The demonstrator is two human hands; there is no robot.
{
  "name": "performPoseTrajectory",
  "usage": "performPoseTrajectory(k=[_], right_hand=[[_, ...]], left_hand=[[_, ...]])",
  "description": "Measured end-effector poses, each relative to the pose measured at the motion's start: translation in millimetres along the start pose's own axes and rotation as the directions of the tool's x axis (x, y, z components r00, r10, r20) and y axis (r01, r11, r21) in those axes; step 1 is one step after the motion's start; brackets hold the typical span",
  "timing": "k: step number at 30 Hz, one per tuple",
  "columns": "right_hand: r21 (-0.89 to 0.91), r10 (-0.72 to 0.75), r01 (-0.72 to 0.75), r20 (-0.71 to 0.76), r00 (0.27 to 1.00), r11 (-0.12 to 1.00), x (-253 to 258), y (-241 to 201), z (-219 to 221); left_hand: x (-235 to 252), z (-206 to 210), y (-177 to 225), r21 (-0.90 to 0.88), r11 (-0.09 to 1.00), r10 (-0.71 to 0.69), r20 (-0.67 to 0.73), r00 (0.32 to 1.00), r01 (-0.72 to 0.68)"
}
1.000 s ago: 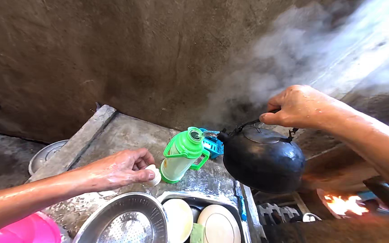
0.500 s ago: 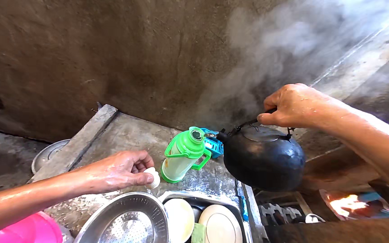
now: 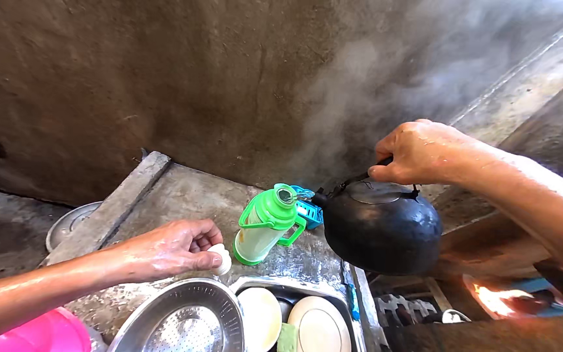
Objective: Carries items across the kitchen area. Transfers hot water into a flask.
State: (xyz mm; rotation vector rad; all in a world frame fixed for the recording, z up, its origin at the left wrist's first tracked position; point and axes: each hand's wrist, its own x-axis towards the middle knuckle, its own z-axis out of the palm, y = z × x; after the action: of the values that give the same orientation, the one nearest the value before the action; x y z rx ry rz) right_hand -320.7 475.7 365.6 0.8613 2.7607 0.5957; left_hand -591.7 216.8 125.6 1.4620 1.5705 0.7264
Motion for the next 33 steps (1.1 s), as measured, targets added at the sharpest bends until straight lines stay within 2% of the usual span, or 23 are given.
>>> performPoseTrajectory(k=[33], right_hand=[[-0.209, -0.025, 0.044, 0.091, 0.996, 0.977, 15, -29, -15]], left_hand=[[1, 0, 2, 0.005, 1.0, -0.01, 0.019, 1.0, 0.01]])
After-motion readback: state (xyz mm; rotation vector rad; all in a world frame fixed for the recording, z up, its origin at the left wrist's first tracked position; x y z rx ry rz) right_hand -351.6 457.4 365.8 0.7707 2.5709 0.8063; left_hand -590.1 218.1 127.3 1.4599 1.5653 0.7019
